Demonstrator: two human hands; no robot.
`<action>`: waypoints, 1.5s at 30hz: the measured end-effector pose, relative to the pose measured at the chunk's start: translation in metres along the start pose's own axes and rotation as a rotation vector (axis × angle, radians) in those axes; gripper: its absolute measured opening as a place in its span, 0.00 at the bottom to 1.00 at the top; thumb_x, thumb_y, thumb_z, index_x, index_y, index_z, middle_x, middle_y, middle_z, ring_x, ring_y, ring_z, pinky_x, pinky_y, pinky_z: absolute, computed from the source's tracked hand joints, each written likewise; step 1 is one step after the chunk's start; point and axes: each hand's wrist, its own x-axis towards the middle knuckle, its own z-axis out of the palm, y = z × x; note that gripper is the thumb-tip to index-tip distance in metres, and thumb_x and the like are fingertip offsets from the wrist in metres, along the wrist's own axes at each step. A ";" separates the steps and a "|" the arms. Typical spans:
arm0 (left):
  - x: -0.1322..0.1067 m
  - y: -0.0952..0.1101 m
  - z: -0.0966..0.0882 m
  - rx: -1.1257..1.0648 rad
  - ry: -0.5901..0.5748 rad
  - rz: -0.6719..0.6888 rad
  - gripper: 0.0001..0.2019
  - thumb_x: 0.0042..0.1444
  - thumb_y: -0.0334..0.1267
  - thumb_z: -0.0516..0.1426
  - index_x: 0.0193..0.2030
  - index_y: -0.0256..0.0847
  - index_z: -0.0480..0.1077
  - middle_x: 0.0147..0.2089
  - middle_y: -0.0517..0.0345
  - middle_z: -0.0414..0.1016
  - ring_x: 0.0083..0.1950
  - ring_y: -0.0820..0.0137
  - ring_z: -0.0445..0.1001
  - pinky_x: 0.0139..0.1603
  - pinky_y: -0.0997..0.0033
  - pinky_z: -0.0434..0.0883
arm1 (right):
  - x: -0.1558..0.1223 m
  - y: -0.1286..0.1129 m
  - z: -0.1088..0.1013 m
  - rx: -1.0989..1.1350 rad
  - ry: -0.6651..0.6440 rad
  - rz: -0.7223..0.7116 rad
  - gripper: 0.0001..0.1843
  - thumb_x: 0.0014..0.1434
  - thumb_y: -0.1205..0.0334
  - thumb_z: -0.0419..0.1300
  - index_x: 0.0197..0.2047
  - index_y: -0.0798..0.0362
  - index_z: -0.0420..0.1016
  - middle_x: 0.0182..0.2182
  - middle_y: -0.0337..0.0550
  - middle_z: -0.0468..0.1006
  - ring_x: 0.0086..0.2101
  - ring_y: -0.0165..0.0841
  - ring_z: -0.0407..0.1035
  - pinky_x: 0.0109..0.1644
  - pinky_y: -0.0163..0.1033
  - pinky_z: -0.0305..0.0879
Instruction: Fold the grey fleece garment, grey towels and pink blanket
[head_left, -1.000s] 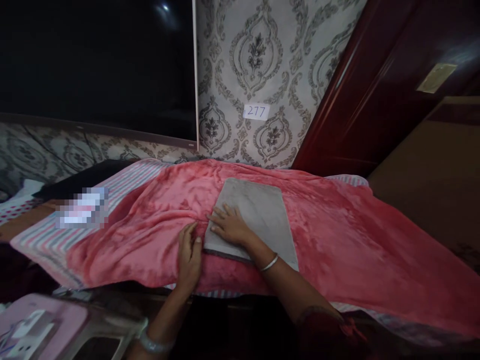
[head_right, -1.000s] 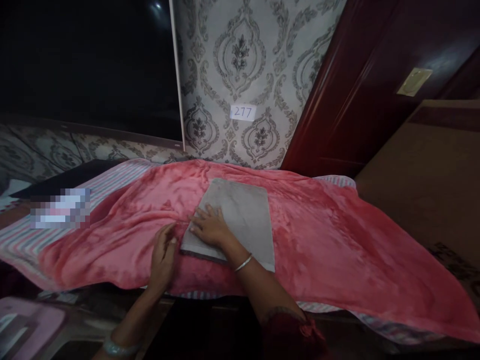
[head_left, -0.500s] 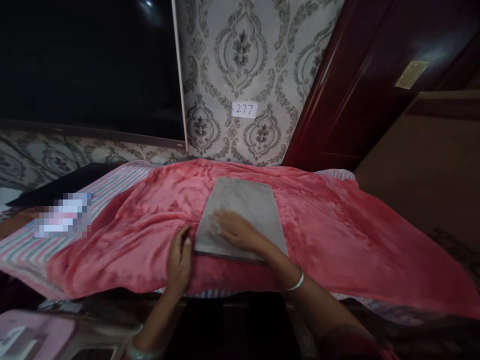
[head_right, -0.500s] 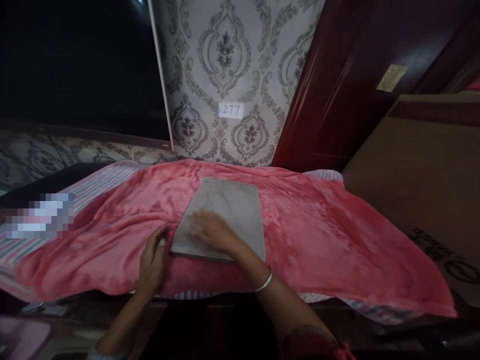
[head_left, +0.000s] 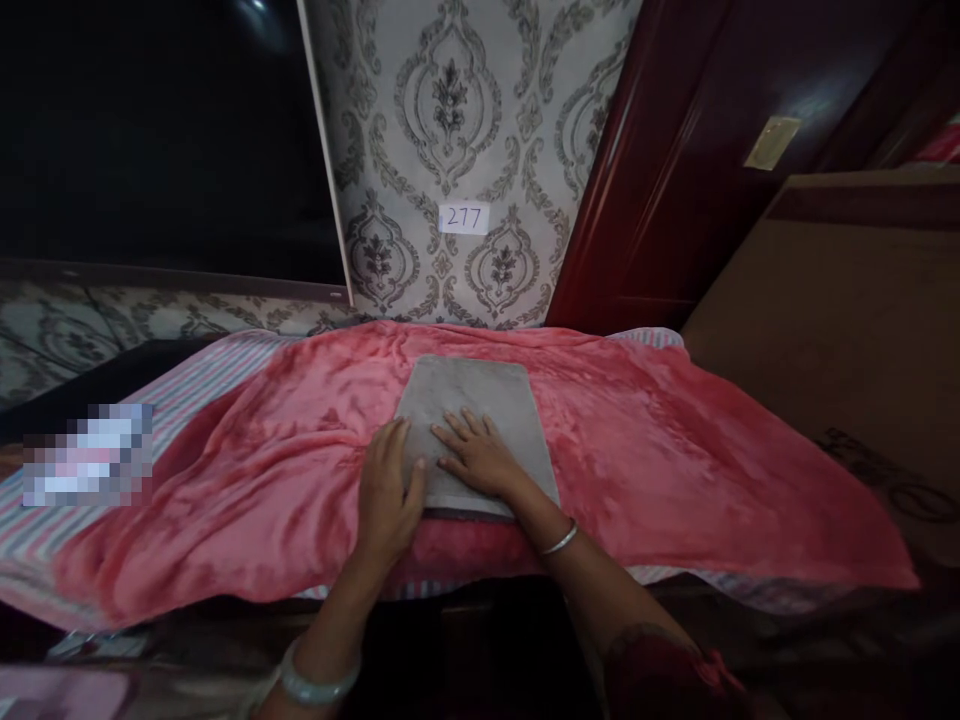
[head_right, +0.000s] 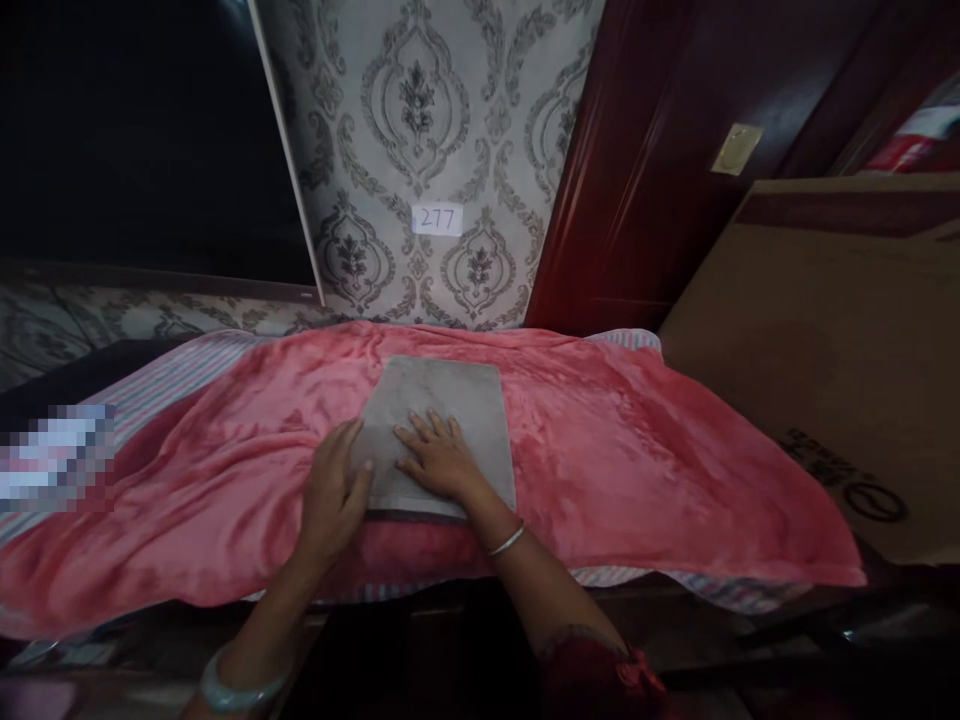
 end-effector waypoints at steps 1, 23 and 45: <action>0.006 0.006 0.010 0.006 -0.045 0.048 0.25 0.64 0.43 0.49 0.67 0.38 0.62 0.68 0.42 0.65 0.70 0.57 0.61 0.70 0.46 0.58 | 0.000 -0.001 -0.001 -0.002 0.002 0.004 0.32 0.70 0.44 0.47 0.74 0.39 0.48 0.74 0.41 0.42 0.72 0.48 0.33 0.71 0.65 0.34; 0.004 0.017 0.049 0.460 -0.490 0.099 0.28 0.63 0.50 0.52 0.67 0.40 0.65 0.71 0.36 0.60 0.73 0.44 0.55 0.69 0.38 0.54 | 0.028 0.040 -0.023 0.002 0.139 0.165 0.33 0.70 0.47 0.48 0.74 0.44 0.50 0.74 0.44 0.44 0.72 0.49 0.34 0.70 0.67 0.34; 0.006 0.024 0.043 0.490 -0.563 0.044 0.28 0.64 0.50 0.51 0.68 0.43 0.64 0.73 0.39 0.57 0.74 0.46 0.52 0.71 0.41 0.51 | 0.016 0.046 -0.002 -0.034 0.041 0.194 0.32 0.71 0.45 0.43 0.74 0.43 0.48 0.74 0.43 0.43 0.72 0.46 0.35 0.71 0.59 0.36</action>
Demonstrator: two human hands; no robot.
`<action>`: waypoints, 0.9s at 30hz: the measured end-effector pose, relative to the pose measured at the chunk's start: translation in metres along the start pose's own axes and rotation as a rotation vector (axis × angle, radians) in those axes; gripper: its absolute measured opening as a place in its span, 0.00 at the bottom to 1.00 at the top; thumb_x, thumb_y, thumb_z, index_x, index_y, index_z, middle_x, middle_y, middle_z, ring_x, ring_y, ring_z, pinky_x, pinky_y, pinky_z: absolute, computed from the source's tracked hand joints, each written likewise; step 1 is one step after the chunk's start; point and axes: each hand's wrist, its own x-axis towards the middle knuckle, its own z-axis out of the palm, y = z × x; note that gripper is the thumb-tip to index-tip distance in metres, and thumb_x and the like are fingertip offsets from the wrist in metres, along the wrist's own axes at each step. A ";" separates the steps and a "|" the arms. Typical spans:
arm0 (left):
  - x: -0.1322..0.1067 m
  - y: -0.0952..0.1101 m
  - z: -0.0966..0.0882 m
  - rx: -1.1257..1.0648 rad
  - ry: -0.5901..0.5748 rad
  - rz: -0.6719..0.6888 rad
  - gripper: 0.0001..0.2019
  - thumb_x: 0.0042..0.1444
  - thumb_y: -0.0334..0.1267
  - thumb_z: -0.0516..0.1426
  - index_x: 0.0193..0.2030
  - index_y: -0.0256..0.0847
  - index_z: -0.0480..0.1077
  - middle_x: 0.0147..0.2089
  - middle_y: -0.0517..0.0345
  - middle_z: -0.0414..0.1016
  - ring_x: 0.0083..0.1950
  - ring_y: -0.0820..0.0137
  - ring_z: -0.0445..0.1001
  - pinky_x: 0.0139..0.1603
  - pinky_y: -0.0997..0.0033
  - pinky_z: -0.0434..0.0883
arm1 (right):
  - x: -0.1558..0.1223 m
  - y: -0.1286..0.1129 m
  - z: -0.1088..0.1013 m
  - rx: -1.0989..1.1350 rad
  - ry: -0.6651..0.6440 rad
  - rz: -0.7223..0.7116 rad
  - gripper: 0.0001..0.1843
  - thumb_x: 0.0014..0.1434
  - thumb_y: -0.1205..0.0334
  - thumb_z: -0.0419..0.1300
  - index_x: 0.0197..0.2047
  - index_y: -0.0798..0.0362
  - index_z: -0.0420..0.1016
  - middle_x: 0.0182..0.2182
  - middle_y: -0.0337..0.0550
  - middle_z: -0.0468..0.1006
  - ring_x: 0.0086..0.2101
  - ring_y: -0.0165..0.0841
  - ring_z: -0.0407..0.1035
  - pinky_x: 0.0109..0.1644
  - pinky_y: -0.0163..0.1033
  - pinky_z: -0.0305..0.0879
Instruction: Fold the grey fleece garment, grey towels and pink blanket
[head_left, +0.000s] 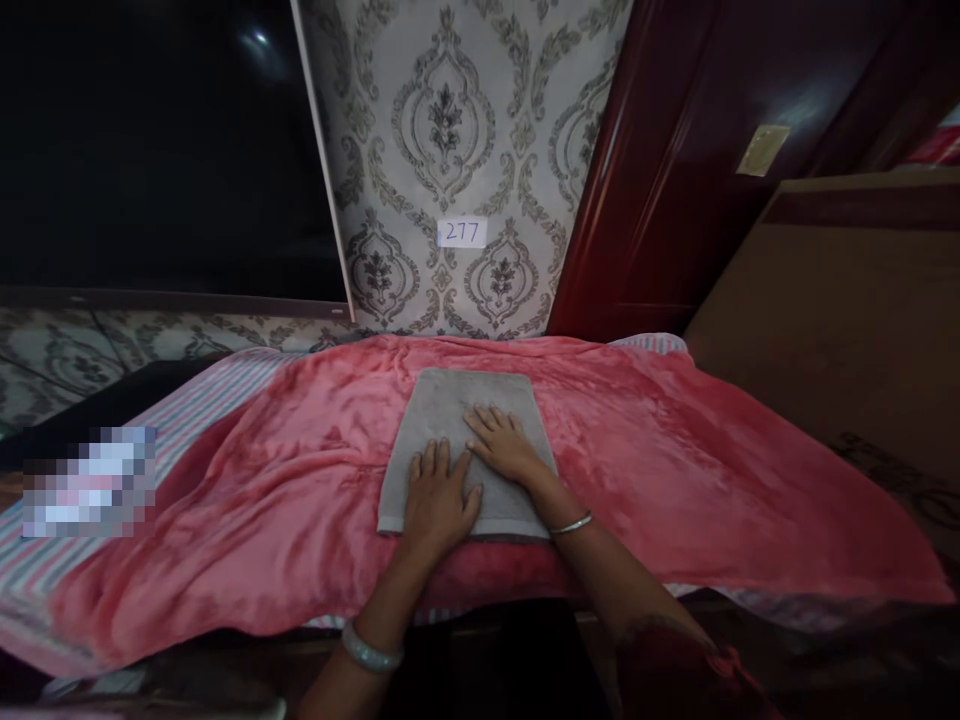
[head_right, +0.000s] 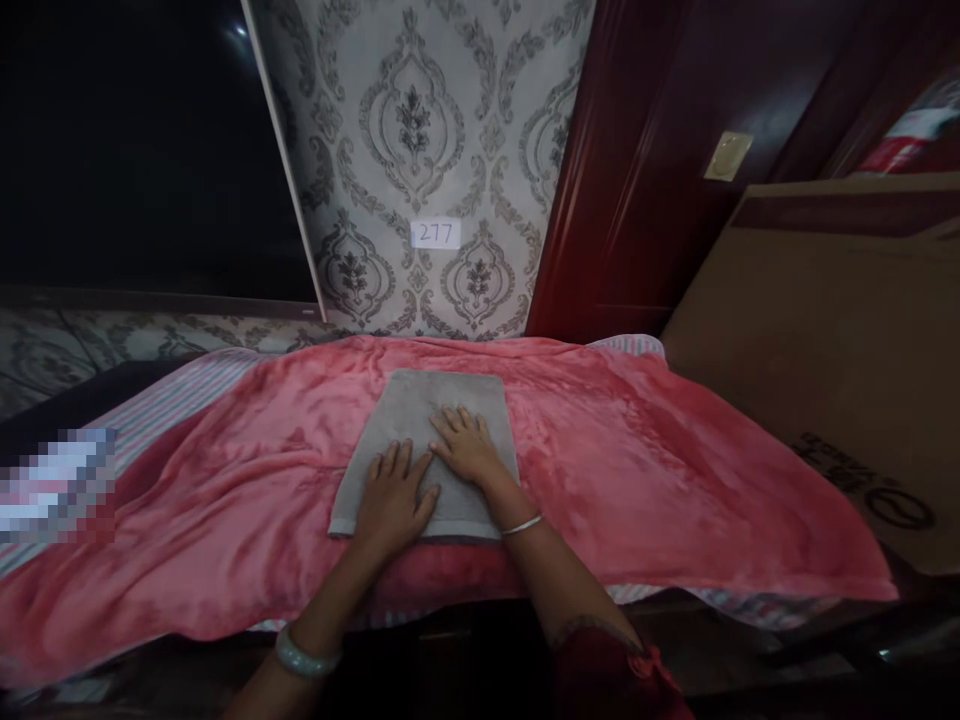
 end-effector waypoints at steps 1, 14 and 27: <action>0.000 -0.001 -0.001 -0.006 -0.006 -0.004 0.28 0.64 0.50 0.51 0.68 0.43 0.64 0.73 0.40 0.57 0.74 0.46 0.51 0.72 0.41 0.50 | -0.003 0.002 0.001 0.012 -0.001 -0.019 0.32 0.71 0.45 0.43 0.74 0.42 0.48 0.74 0.42 0.43 0.72 0.46 0.35 0.71 0.60 0.36; 0.120 -0.014 -0.029 -0.054 -0.129 0.093 0.27 0.68 0.42 0.44 0.72 0.36 0.56 0.76 0.45 0.51 0.76 0.57 0.48 0.74 0.48 0.49 | 0.034 0.004 -0.021 0.032 0.248 0.329 0.28 0.71 0.56 0.43 0.72 0.48 0.57 0.73 0.45 0.50 0.70 0.45 0.42 0.70 0.58 0.44; 0.127 -0.023 0.020 0.015 -0.105 0.088 0.29 0.68 0.52 0.40 0.72 0.46 0.57 0.75 0.48 0.54 0.75 0.53 0.50 0.72 0.38 0.48 | 0.029 0.007 -0.005 0.014 0.126 0.316 0.30 0.71 0.53 0.41 0.73 0.43 0.54 0.73 0.42 0.47 0.71 0.48 0.40 0.70 0.62 0.40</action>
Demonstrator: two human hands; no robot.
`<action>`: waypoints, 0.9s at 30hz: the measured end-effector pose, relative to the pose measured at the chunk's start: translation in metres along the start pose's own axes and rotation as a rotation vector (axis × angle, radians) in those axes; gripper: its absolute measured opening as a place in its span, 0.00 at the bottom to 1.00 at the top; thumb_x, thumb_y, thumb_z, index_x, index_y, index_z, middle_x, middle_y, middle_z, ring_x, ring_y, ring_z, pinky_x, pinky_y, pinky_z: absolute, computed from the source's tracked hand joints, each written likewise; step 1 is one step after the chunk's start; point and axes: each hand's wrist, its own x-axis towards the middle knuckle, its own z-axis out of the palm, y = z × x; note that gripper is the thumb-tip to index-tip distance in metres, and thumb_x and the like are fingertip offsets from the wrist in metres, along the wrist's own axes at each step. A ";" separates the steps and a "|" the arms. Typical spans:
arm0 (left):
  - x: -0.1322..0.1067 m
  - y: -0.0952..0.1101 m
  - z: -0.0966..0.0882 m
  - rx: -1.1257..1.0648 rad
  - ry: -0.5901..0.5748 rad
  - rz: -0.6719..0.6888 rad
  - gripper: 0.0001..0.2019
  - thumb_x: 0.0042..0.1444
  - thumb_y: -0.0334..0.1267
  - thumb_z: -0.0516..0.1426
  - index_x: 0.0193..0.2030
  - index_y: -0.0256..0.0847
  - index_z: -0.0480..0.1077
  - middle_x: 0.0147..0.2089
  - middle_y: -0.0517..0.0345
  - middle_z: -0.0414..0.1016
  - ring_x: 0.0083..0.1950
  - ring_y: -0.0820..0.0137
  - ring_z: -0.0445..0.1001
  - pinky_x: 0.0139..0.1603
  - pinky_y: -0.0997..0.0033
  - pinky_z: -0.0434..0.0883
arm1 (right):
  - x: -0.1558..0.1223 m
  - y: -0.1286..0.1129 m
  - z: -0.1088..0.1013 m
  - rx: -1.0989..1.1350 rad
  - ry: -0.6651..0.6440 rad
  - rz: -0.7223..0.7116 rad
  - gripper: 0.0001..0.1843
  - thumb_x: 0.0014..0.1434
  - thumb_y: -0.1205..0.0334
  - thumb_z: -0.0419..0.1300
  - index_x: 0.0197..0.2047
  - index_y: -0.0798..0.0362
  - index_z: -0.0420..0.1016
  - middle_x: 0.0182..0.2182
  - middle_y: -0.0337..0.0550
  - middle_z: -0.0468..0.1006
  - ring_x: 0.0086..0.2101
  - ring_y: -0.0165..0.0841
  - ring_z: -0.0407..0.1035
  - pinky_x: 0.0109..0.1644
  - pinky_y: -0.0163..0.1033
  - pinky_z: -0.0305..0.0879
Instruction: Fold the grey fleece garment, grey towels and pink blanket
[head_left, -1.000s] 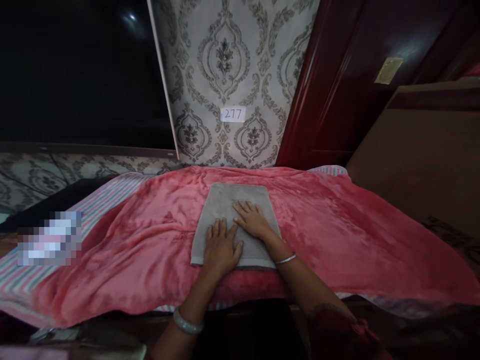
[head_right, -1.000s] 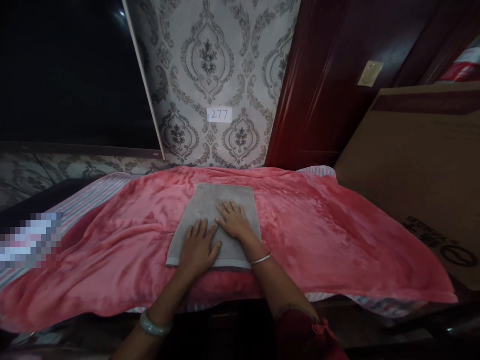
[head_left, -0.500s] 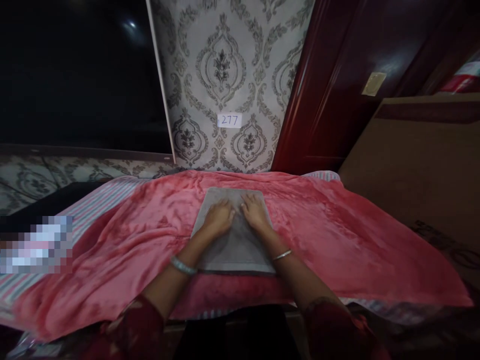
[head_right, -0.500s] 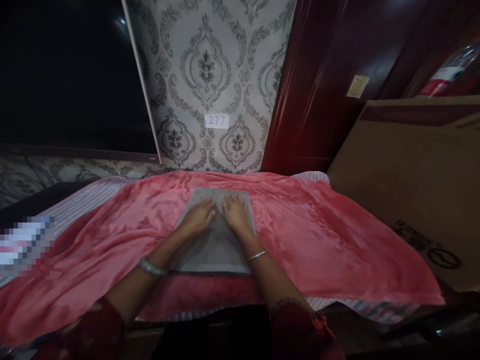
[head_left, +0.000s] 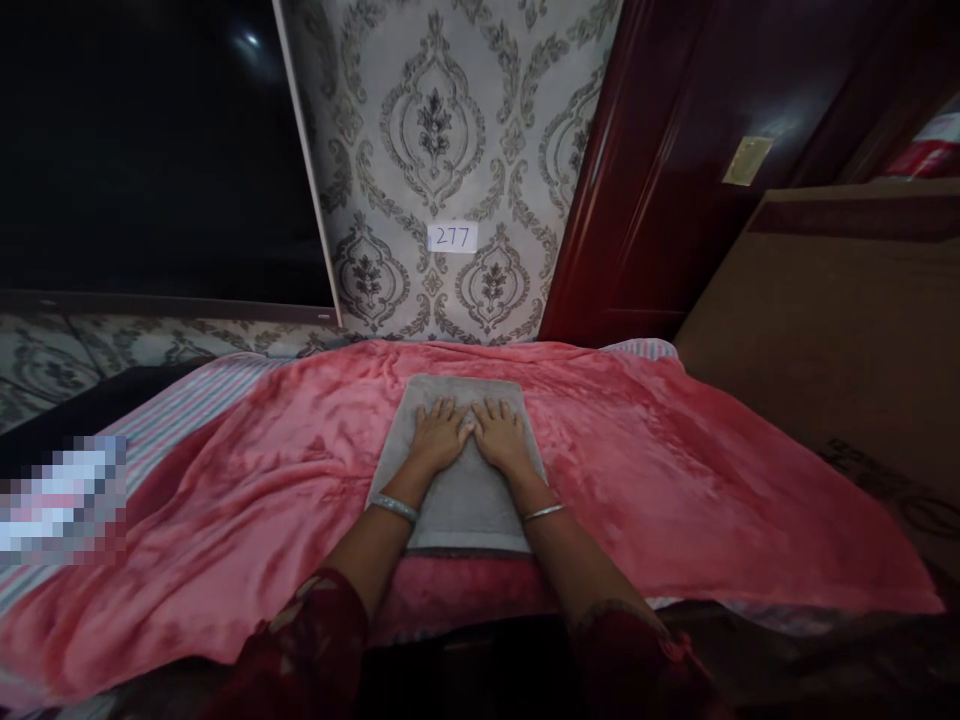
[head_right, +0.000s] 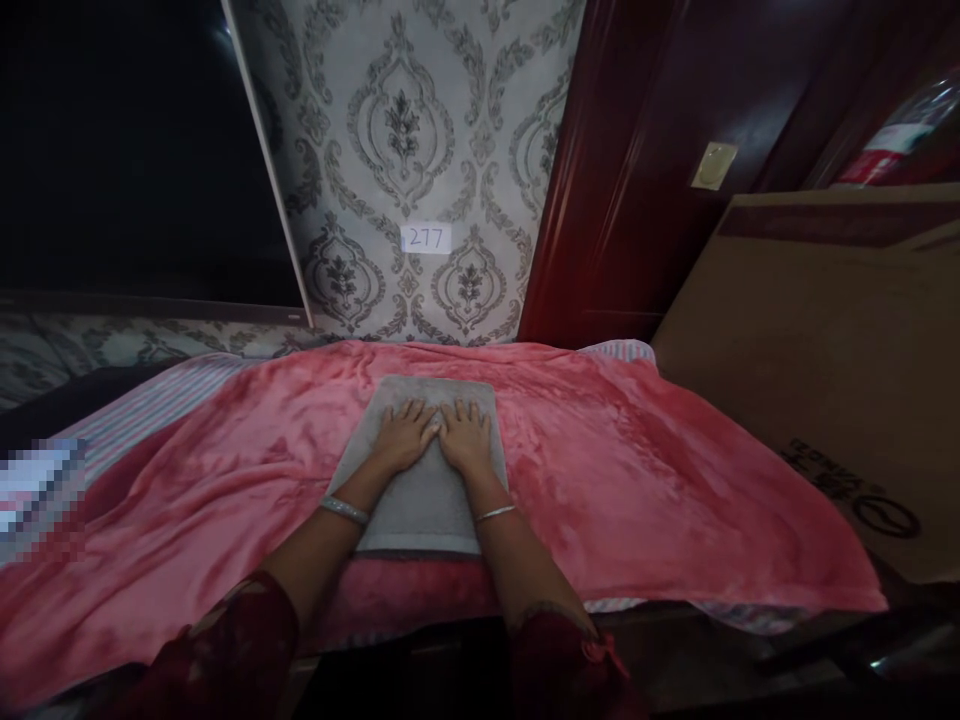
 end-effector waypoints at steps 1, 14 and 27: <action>-0.001 0.000 -0.001 0.000 0.021 -0.008 0.29 0.68 0.51 0.40 0.71 0.45 0.59 0.75 0.47 0.55 0.75 0.54 0.51 0.72 0.40 0.48 | 0.000 0.000 -0.001 0.007 -0.004 -0.002 0.30 0.71 0.52 0.41 0.73 0.43 0.54 0.73 0.42 0.47 0.71 0.48 0.40 0.70 0.61 0.40; -0.011 -0.002 -0.013 0.039 -0.037 -0.150 0.33 0.66 0.55 0.42 0.73 0.41 0.54 0.76 0.41 0.49 0.77 0.52 0.46 0.72 0.38 0.46 | -0.026 0.019 -0.007 0.017 -0.077 0.058 0.33 0.71 0.45 0.40 0.75 0.46 0.46 0.74 0.45 0.42 0.71 0.42 0.37 0.71 0.56 0.39; -0.042 -0.032 -0.023 0.027 -0.103 -0.074 0.31 0.67 0.51 0.42 0.73 0.39 0.53 0.77 0.41 0.46 0.77 0.57 0.44 0.72 0.46 0.49 | -0.065 0.051 -0.008 0.048 -0.129 0.051 0.34 0.71 0.47 0.40 0.76 0.49 0.43 0.74 0.44 0.39 0.72 0.41 0.36 0.71 0.54 0.40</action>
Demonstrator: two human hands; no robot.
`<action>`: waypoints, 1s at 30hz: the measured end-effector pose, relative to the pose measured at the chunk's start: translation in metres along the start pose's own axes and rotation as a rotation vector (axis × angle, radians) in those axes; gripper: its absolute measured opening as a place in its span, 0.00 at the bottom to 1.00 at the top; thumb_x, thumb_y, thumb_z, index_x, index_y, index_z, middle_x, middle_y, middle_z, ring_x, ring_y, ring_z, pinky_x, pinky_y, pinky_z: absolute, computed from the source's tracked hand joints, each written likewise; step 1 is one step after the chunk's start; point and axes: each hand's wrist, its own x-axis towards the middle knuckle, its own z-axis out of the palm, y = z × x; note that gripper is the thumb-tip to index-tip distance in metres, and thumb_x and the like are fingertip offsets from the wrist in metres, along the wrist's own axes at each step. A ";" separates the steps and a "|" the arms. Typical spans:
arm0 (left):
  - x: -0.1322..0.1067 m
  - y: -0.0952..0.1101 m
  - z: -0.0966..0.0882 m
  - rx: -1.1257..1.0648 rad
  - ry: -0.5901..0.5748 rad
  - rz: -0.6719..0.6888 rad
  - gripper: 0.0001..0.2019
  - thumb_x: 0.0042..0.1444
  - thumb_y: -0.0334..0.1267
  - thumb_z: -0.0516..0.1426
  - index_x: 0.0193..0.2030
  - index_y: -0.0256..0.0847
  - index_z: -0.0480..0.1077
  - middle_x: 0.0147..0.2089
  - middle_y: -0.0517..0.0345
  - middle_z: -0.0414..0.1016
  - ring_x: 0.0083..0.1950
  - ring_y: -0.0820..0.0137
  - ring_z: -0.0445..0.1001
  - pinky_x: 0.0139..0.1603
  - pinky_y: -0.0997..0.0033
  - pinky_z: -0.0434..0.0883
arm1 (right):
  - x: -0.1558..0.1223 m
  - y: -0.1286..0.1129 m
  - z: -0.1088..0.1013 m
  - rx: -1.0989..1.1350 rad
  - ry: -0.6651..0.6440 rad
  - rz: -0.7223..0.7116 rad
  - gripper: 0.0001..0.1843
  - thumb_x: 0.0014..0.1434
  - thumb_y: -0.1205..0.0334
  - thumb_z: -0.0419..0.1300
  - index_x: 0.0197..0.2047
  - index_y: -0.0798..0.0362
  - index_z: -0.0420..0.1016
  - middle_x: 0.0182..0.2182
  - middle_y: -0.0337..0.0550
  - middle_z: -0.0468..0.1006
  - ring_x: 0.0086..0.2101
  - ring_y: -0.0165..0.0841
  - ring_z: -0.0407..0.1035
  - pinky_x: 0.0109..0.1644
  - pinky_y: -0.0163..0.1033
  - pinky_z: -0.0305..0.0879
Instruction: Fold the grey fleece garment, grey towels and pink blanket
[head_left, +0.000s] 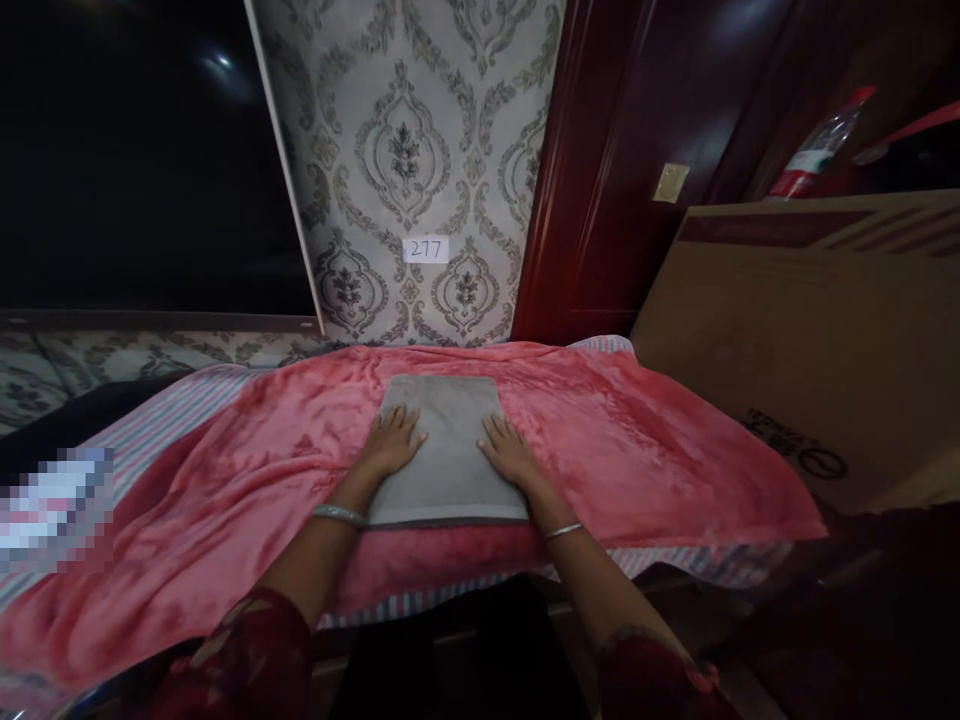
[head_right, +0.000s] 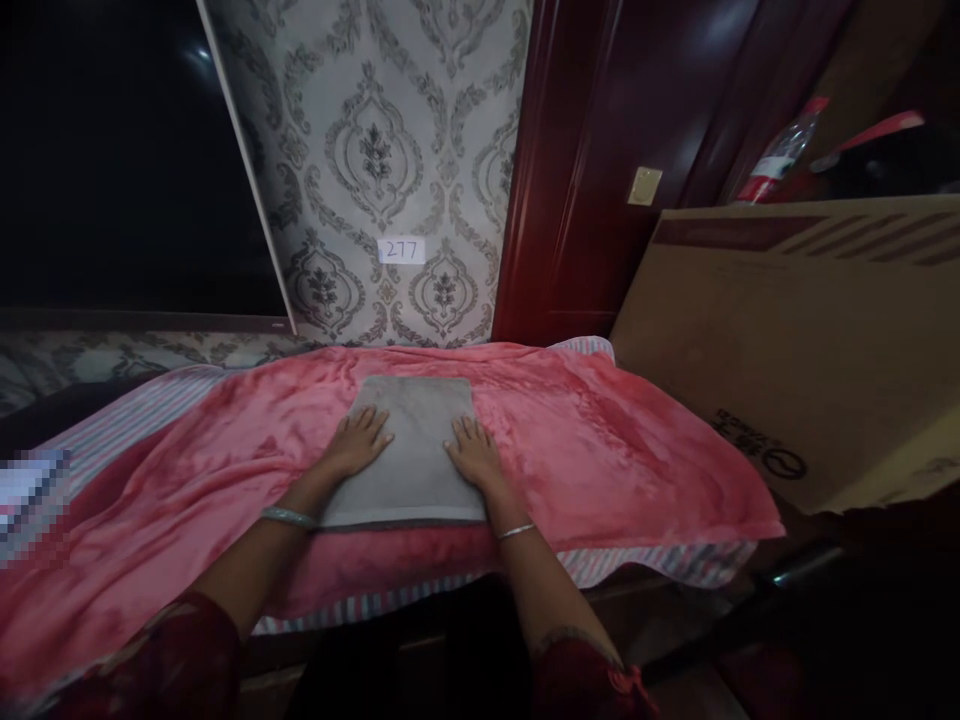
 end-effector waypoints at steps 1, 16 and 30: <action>-0.005 -0.005 -0.001 -0.014 -0.006 0.009 0.31 0.67 0.50 0.42 0.73 0.40 0.52 0.77 0.42 0.46 0.77 0.57 0.44 0.72 0.46 0.50 | -0.005 0.004 0.000 0.007 -0.007 -0.011 0.34 0.71 0.48 0.40 0.76 0.50 0.43 0.74 0.44 0.39 0.72 0.42 0.35 0.72 0.54 0.40; -0.072 0.062 0.012 -0.008 0.056 0.182 0.27 0.68 0.46 0.43 0.71 0.41 0.58 0.75 0.44 0.54 0.76 0.57 0.50 0.73 0.42 0.49 | -0.037 -0.060 0.007 -0.037 0.055 -0.184 0.29 0.71 0.55 0.43 0.73 0.46 0.55 0.73 0.40 0.50 0.71 0.45 0.41 0.71 0.59 0.40; -0.132 0.002 0.031 -0.195 0.284 -0.117 0.30 0.63 0.52 0.49 0.67 0.35 0.64 0.73 0.38 0.57 0.73 0.48 0.55 0.71 0.43 0.57 | -0.092 -0.016 0.022 0.005 0.107 -0.226 0.28 0.72 0.52 0.41 0.73 0.41 0.54 0.72 0.37 0.51 0.71 0.39 0.42 0.72 0.54 0.40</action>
